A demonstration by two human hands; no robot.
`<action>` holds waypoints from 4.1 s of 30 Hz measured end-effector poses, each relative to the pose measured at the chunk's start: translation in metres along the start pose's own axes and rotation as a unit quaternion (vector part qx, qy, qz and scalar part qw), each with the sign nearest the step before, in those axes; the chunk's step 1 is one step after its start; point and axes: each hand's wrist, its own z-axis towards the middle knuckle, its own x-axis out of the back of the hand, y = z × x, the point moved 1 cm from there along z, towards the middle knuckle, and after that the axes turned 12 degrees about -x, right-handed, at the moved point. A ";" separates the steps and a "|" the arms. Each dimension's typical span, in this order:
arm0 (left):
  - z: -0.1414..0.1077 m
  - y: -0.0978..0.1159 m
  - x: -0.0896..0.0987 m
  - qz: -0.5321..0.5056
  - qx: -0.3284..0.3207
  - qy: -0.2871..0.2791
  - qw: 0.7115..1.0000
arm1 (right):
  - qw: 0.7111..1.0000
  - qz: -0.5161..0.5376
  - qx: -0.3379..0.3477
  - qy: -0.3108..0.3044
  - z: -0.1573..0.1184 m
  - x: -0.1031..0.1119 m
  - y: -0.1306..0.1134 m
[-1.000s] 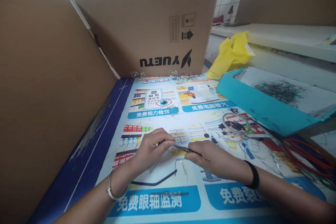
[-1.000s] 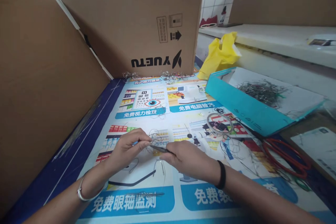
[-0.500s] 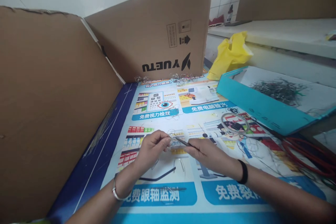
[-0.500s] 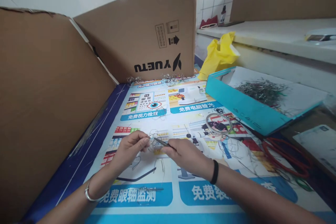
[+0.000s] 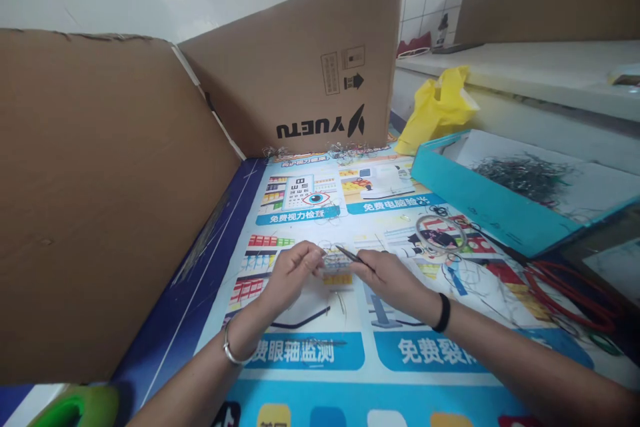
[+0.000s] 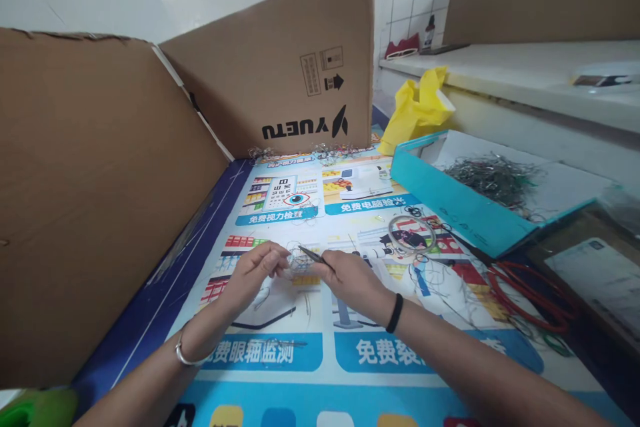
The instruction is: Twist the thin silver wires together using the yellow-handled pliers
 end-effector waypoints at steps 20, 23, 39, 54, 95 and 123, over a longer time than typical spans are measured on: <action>0.023 -0.040 0.002 0.140 -0.018 -0.047 0.989 | 0.968 -0.173 0.098 0.154 0.025 -0.011 0.019; 0.021 -0.042 0.002 0.153 -0.012 -0.045 0.987 | 0.962 -0.175 0.121 0.171 0.026 -0.011 0.019; 0.018 -0.047 0.002 0.158 -0.075 -0.047 0.984 | 0.948 -0.220 0.134 0.186 0.025 -0.013 0.019; 0.018 -0.047 0.001 0.169 -0.081 -0.057 0.981 | 0.938 -0.245 0.154 0.194 0.025 -0.014 0.017; 0.019 -0.046 0.000 0.166 -0.129 -0.070 0.975 | 0.937 -0.243 0.169 0.188 0.027 -0.013 0.014; 0.019 -0.041 -0.001 0.137 -0.069 -0.097 0.983 | 0.942 -0.230 0.145 0.195 0.023 -0.012 0.021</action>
